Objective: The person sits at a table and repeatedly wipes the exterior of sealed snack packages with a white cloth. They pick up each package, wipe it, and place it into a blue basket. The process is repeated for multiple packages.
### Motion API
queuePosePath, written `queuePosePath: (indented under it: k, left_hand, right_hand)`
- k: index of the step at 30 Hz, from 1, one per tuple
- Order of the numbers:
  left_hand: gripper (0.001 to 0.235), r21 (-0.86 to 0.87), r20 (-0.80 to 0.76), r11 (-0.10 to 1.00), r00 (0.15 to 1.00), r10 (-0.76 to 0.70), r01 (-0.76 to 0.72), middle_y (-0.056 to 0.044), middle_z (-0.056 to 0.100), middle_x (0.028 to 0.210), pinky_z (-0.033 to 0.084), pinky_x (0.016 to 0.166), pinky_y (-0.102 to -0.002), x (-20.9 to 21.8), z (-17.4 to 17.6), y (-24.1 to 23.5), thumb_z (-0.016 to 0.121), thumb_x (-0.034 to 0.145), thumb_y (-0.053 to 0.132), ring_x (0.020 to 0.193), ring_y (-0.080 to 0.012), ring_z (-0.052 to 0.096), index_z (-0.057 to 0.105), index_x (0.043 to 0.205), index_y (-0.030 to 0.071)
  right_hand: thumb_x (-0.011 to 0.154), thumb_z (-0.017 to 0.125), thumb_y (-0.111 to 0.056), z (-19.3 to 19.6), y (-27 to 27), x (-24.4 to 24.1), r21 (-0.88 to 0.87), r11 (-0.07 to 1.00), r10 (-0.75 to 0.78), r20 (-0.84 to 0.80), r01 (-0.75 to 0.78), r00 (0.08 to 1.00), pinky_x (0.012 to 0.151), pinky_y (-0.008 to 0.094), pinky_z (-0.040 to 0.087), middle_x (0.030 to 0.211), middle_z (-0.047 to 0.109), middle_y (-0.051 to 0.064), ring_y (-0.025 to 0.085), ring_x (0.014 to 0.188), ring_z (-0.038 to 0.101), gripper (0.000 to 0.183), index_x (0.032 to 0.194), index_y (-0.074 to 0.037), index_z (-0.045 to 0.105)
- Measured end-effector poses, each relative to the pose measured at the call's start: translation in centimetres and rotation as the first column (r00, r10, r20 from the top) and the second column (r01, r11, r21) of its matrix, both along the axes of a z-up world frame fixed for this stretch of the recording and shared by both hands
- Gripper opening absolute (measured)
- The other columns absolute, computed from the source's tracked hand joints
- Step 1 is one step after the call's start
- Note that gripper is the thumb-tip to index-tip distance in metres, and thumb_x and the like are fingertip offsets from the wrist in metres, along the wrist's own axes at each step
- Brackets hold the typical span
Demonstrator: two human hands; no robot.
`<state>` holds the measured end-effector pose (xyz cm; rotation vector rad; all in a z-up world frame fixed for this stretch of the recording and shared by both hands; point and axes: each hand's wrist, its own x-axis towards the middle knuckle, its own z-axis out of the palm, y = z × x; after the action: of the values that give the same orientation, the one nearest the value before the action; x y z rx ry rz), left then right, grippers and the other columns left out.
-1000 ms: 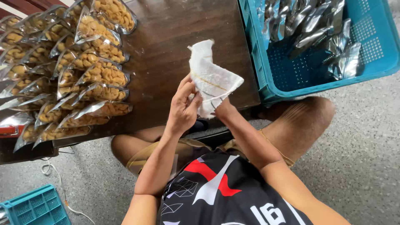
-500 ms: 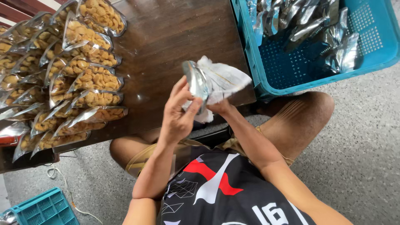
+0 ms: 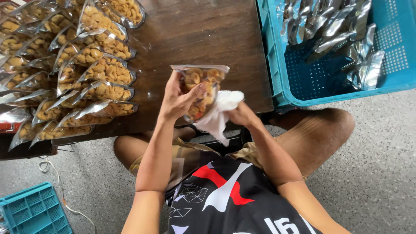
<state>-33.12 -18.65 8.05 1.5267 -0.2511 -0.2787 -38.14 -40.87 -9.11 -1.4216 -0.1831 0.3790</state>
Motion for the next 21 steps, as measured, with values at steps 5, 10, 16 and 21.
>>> queuePosePath:
  k: [5, 10, 16, 21]
  left_hand:
    - [0.053, 0.799, 0.195, 0.580, 0.981, 0.000, -0.159, -0.014, 0.074, 0.103, 0.058, 0.080, -0.039, -1.4, 1.0, 0.1, 0.087, 0.082, 0.033, 0.092, -0.0296, 0.075, 0.057, 0.118, 0.008]
    - [0.046, 0.840, 0.222, 0.532, 0.962, -0.157, -0.107, -0.016, 0.076, 0.104, 0.054, 0.076, -0.047, -2.0, 1.0, -1.7, 0.082, 0.076, 0.021, 0.094, -0.0407, 0.070, 0.060, 0.114, 0.007]
    - [0.049, 0.756, 0.131, 0.651, 0.991, -0.042, -0.072, -0.014, 0.075, 0.097, 0.058, 0.079, -0.042, -1.5, 1.1, -0.8, 0.083, 0.076, 0.035, 0.090, -0.0327, 0.075, 0.062, 0.112, 0.009]
    - [0.048, 0.811, 0.060, 0.584, 0.987, -0.152, 0.041, -0.014, 0.077, 0.099, 0.056, 0.080, -0.044, -0.8, -1.7, -2.1, 0.084, 0.075, 0.032, 0.092, -0.0354, 0.072, 0.068, 0.115, 0.010]
  right_hand:
    - [0.098, 0.065, 0.003, 1.2, -0.4, 1.0, -0.152, 0.953, -0.201, 0.335, 0.263, 0.920, 0.085, 0.035, 0.060, 0.107, 0.079, 0.011, 0.019, 0.099, 0.075, 0.017, 0.112, -0.001, 0.075]
    - [0.083, 0.074, 0.007, 4.3, 2.2, 2.3, -0.088, 0.934, -0.230, 0.591, 0.345, 0.773, 0.086, 0.037, 0.059, 0.107, 0.076, 0.013, 0.023, 0.100, 0.074, 0.027, 0.110, 0.002, 0.073]
    - [0.083, 0.080, 0.002, 6.6, 1.2, 2.8, -0.012, 0.956, -0.249, 0.497, 0.293, 0.831, 0.084, 0.033, 0.061, 0.106, 0.077, 0.009, 0.017, 0.098, 0.075, 0.027, 0.109, -0.005, 0.075]
    - [0.079, 0.082, -0.002, 4.5, 1.5, 2.8, -0.222, 0.917, -0.218, 0.414, 0.330, 0.884, 0.079, 0.032, 0.060, 0.100, 0.079, 0.011, 0.017, 0.092, 0.075, 0.028, 0.106, -0.002, 0.076]
